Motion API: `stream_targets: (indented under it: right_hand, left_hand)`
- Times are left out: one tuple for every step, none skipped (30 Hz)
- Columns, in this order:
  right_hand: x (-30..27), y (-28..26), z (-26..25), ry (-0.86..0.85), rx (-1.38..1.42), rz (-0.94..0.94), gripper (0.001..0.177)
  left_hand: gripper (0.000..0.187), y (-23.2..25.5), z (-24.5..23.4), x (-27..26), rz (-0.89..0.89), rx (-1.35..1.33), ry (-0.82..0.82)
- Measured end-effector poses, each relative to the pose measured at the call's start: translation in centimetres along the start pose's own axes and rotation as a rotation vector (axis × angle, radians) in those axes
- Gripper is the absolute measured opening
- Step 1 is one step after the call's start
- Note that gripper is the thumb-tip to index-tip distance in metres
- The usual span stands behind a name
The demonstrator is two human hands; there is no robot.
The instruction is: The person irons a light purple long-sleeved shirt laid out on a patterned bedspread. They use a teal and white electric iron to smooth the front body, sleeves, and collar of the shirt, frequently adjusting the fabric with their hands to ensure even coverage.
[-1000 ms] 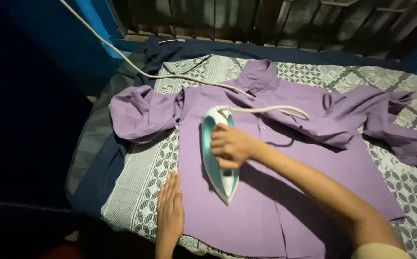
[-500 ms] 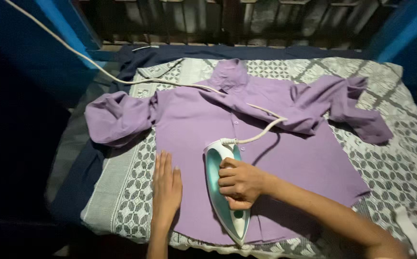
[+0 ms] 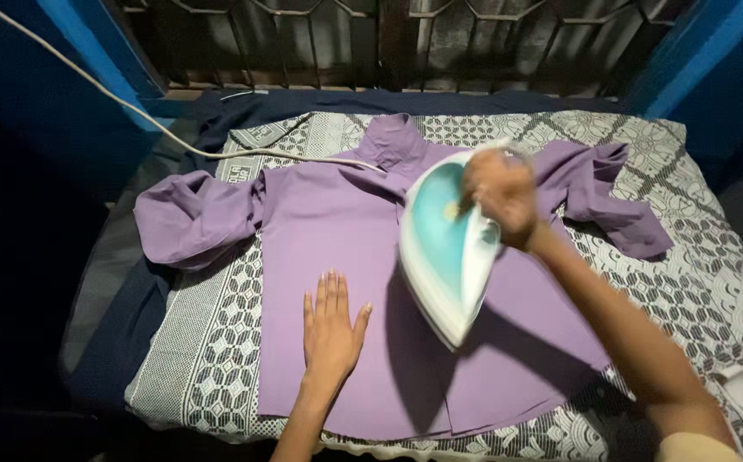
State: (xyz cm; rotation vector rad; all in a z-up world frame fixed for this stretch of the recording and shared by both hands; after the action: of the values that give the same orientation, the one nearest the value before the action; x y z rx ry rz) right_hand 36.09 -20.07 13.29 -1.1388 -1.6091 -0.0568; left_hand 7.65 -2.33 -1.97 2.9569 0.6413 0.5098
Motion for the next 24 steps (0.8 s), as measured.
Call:
stream_targets:
  right_hand:
    - [0.7,1.9,-2.1,0.081,0.071,0.030,0.032]
    - [1.4,3.6,-4.9,0.141,-0.059,0.059,0.037]
    - [2.0,5.0,-7.4,0.201,-0.188,0.087,0.045]
    - [2.0,6.2,-9.4,0.217,-0.423,-0.023,0.042]
    - [2.1,7.2,-11.4,0.226,-0.655,-0.136,0.039]
    - [2.4,8.7,-13.0,0.309,-0.719,-0.085,0.042]
    - [2.6,10.3,-14.0,0.392,-0.781,-0.034,0.045]
    - [2.7,12.0,-15.2,0.559,-0.542,0.082,0.044]
    - [2.8,13.6,-16.3,0.712,-0.294,0.198,0.044]
    - [2.8,15.3,-17.4,0.851,-0.037,0.314,0.043]
    - [2.7,17.0,-18.3,0.928,-0.085,0.347,0.043]
    - [2.4,18.8,-19.0,1.005,-0.134,0.381,0.043]
    - [1.9,20.7,-19.7,1.081,-0.184,0.414,0.043]
    - [1.3,22.7,-20.2,1.104,-0.158,0.400,0.043]
    - [0.6,24.5,-20.8,1.128,-0.131,0.386,0.042]
    - [-0.1,26.3,-21.3,1.152,-0.104,0.377,0.042]
    - [-0.9,27.9,-21.6,1.221,0.009,0.380,0.038]
    - [-1.8,29.3,-21.4,1.287,0.125,0.383,0.035]
    - [-2.4,30.6,-21.3,1.352,0.241,0.386,0.032]
    - [-2.7,31.6,-21.2,1.356,0.267,0.396,0.029]
    - [-3.2,32.4,-21.3,1.359,0.292,0.406,0.027]
    - [-4.0,33.1,-21.2,1.366,0.317,0.420,0.026]
    - [-4.4,33.7,-21.0,1.395,0.262,0.459,0.027]
    - [-4.8,34.0,-20.9,1.423,0.200,0.502,0.030]
  left_hand:
    - [0.076,0.1,-0.1,-0.1,-0.007,-0.004,-0.006]
    - [0.076,0.1,-0.2,-0.1,-0.013,-0.006,-0.009]
    - [0.077,0.1,-0.3,-0.1,-0.019,-0.009,-0.013]
    - [0.077,0.1,-0.4,-0.1,-0.016,-0.006,-0.008]
    - [0.077,0.2,-0.5,-0.2,-0.013,-0.002,-0.004]
    - [0.077,0.2,-0.7,0.0,-0.009,0.002,0.007]
    - [0.076,0.3,-0.8,0.1,-0.012,-0.003,0.004]
    - [0.076,0.3,-0.9,0.0,-0.015,-0.006,-0.001]
    - [0.075,0.3,-1.0,0.0,-0.018,-0.009,-0.007]
    - [0.075,0.4,-1.2,0.0,-0.013,-0.006,0.002]
    - [0.075,0.4,-1.3,0.1,-0.008,-0.004,0.011]
    - [0.076,0.5,-1.3,0.1,-0.002,-0.002,0.019]
    - [0.076,0.4,-1.3,0.1,-0.006,-0.013,0.021]
    - [0.076,0.4,-1.3,0.1,-0.010,-0.023,0.021]
    - [0.077,0.4,-1.1,0.3,-0.015,-0.034,0.020]
    - [0.078,0.4,-1.0,0.4,-0.015,-0.023,0.003]
    - [0.079,0.3,-0.8,0.6,-0.015,-0.011,-0.015]
    - [0.080,0.2,-0.6,0.7,-0.017,0.000,-0.033]
    - [0.080,0.2,-0.4,0.8,-0.029,-0.005,-0.034]
    - [0.080,0.3,-0.3,0.8,-0.043,-0.007,-0.037]
    - [0.080,0.4,-0.2,0.9,-0.056,-0.009,-0.041]
    - [0.080,0.3,-0.1,1.0,-0.064,-0.011,-0.058]
    - [0.080,0.3,-0.1,1.2,-0.071,-0.013,-0.075]
    - [0.080,0.3,-0.1,1.1,-0.078,-0.019,-0.096]
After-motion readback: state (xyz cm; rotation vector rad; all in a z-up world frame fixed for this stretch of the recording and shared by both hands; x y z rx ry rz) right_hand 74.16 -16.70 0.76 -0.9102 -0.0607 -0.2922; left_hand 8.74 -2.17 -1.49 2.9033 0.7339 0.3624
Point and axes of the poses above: each hand's wrist, its own x-axis towards the middle knuckle, its own z-axis out of the palm, y = z × x, the point moved 1 cm from there along x, towards the middle knuckle, and after that the axes turned 10 degrees about x, right-handed, at the moved point
